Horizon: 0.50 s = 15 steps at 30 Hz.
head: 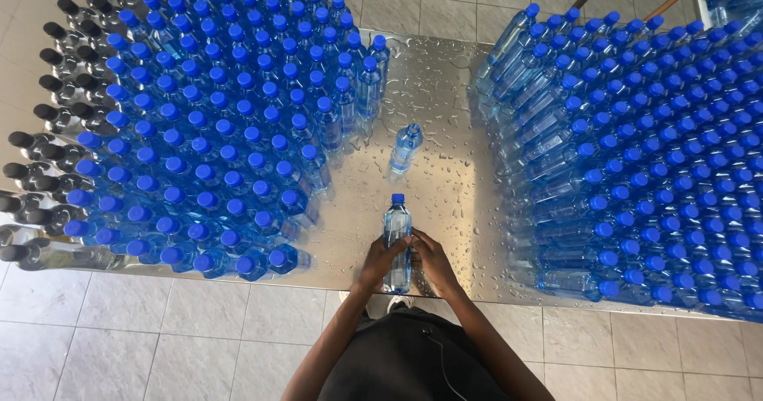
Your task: The person repeatedly picks up plastic water bottles from a metal table, screws on blue caps by hand, and places the capped bottles back onto the table among many other bottles.
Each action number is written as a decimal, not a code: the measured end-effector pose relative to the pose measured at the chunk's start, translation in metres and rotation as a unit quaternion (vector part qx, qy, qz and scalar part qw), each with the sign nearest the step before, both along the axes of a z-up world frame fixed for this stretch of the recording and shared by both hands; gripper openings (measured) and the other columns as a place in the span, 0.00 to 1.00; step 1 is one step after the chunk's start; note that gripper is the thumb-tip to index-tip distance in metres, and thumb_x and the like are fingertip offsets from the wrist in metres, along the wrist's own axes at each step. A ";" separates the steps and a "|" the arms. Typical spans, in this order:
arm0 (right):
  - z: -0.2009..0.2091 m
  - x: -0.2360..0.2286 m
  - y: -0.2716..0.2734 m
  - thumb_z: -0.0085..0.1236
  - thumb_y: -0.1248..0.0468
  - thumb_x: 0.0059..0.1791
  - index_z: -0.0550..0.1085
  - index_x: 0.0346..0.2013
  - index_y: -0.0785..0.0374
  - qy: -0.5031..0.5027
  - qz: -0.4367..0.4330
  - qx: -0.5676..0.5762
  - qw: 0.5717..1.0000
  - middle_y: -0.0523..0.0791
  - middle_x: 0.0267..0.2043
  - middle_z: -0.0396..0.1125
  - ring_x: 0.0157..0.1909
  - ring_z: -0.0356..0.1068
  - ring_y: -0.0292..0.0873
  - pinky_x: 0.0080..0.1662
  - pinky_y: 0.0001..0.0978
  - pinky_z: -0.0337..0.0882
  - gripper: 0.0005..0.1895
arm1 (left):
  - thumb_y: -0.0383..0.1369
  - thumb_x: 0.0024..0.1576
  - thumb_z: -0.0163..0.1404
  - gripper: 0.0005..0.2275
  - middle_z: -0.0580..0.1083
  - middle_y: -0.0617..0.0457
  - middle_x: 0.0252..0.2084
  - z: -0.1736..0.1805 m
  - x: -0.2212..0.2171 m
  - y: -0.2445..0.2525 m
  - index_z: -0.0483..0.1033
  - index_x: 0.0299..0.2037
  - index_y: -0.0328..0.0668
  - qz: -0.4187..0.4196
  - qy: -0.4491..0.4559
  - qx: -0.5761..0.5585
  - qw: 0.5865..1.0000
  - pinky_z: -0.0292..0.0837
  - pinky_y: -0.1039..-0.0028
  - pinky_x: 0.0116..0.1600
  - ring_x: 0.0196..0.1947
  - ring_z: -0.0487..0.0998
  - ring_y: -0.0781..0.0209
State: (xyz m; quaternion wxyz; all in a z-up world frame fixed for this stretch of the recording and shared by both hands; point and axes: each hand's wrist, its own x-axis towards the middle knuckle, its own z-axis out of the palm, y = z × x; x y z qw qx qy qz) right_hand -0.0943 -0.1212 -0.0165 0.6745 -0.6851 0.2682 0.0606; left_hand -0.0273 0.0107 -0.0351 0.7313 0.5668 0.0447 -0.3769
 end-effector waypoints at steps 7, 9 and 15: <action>-0.022 0.001 -0.014 0.47 0.53 0.62 0.70 0.78 0.53 0.043 -0.006 0.026 0.999 0.62 0.72 0.68 0.69 0.71 0.64 0.62 0.54 0.75 0.28 | 0.46 0.64 0.65 0.19 0.79 0.47 0.42 -0.006 0.003 -0.003 0.80 0.52 0.37 -0.011 -0.003 0.003 1.000 0.73 0.55 0.62 0.51 0.79 0.56; -0.016 0.001 -0.013 0.46 0.55 0.63 0.70 0.77 0.55 0.044 -0.001 0.018 0.999 0.65 0.73 0.66 0.70 0.68 0.70 0.61 0.59 0.75 0.27 | 0.45 0.65 0.64 0.18 0.80 0.47 0.42 -0.005 0.003 -0.004 0.80 0.52 0.37 -0.011 -0.006 0.007 1.000 0.74 0.55 0.61 0.50 0.80 0.56; -0.012 -0.006 -0.019 0.45 0.43 0.61 0.68 0.79 0.52 0.000 0.052 -0.058 0.997 0.64 0.64 0.72 0.65 0.72 0.67 0.60 0.61 0.75 0.33 | 0.37 0.58 0.69 0.25 0.79 0.37 0.52 0.003 0.004 0.009 0.74 0.59 0.31 -0.039 -0.136 0.000 0.990 0.70 0.47 0.67 0.59 0.78 0.47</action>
